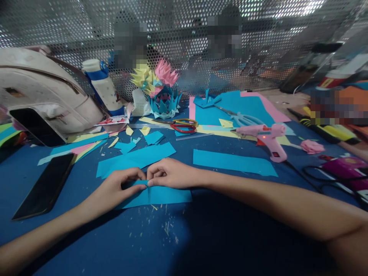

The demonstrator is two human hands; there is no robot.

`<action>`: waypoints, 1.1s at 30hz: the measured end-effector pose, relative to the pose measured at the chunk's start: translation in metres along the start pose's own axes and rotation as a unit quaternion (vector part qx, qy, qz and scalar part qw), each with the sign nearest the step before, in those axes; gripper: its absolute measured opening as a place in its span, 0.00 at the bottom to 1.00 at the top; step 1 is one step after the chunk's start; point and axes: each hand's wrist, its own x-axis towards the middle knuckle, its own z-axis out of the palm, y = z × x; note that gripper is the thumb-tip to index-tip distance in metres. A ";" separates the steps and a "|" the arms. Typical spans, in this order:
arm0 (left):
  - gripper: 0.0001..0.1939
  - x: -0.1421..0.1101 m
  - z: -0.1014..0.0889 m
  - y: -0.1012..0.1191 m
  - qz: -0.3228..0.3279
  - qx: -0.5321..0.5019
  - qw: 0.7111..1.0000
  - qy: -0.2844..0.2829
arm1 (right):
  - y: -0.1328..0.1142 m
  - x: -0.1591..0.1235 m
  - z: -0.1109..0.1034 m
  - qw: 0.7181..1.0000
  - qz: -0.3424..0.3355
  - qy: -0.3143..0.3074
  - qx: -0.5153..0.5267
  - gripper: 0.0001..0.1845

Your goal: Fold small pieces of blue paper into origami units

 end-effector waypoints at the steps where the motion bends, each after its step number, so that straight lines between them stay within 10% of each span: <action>1: 0.05 -0.001 0.000 0.000 0.011 0.027 1.000 -0.007 | 0.000 0.000 0.000 1.000 0.000 -0.002 -0.004 0.08; 16: 0.09 -0.004 0.005 0.000 0.044 0.034 0.998 0.008 | 0.002 0.000 0.002 1.000 -0.018 0.005 0.010 0.07; 24: 0.15 -0.002 -0.003 -0.006 0.016 0.011 0.998 0.067 | 0.004 0.001 0.005 0.989 -0.010 0.148 0.008 0.20; 33: 0.17 -0.001 -0.001 -0.010 0.006 -0.024 0.997 0.079 | 0.006 0.002 0.008 0.986 -0.026 0.163 0.012 0.21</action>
